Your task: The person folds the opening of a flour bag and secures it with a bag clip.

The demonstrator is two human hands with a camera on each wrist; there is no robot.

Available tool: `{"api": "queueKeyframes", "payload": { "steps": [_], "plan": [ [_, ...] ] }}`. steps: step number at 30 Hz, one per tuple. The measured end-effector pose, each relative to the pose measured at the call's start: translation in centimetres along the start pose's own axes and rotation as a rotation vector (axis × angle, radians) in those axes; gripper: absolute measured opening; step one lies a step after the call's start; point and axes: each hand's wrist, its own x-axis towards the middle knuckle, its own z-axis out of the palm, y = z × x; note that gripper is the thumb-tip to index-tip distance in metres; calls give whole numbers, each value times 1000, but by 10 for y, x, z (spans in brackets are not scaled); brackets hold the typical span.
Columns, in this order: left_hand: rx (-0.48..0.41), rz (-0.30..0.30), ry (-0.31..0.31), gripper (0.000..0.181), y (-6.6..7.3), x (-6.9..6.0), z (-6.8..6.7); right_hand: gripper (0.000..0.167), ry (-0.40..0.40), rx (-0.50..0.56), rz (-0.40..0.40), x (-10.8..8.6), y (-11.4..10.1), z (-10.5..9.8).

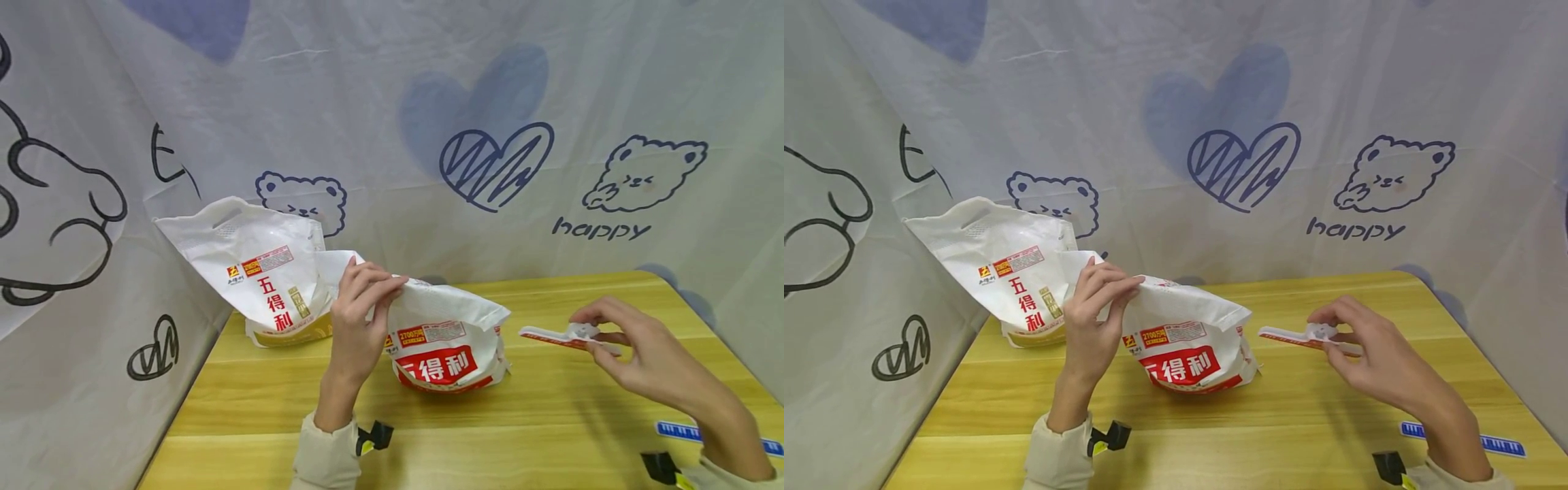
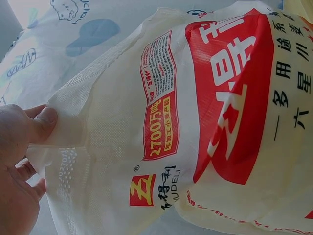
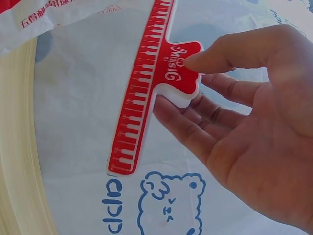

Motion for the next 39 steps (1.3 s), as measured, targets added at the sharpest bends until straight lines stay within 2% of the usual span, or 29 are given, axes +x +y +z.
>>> {"api": "queueKeyframes", "payload": {
  "steps": [9, 21, 30, 39],
  "plan": [
    [-5, -2, 3, 16, 2, 1, 0, 48, 82, 10, -51, 0, -2, 0],
    [-3, -11, -6, 16, 2, 1, 0, 44, 126, 4, -55, 2, -6, 0],
    [1, -3, -5, 16, 2, 0, -2, 44, 205, 55, -27, 4, -7, 5],
    [-6, -4, -5, 16, 1, 0, -1, 44, 261, 77, -42, 5, -8, 6]
  ]
}}
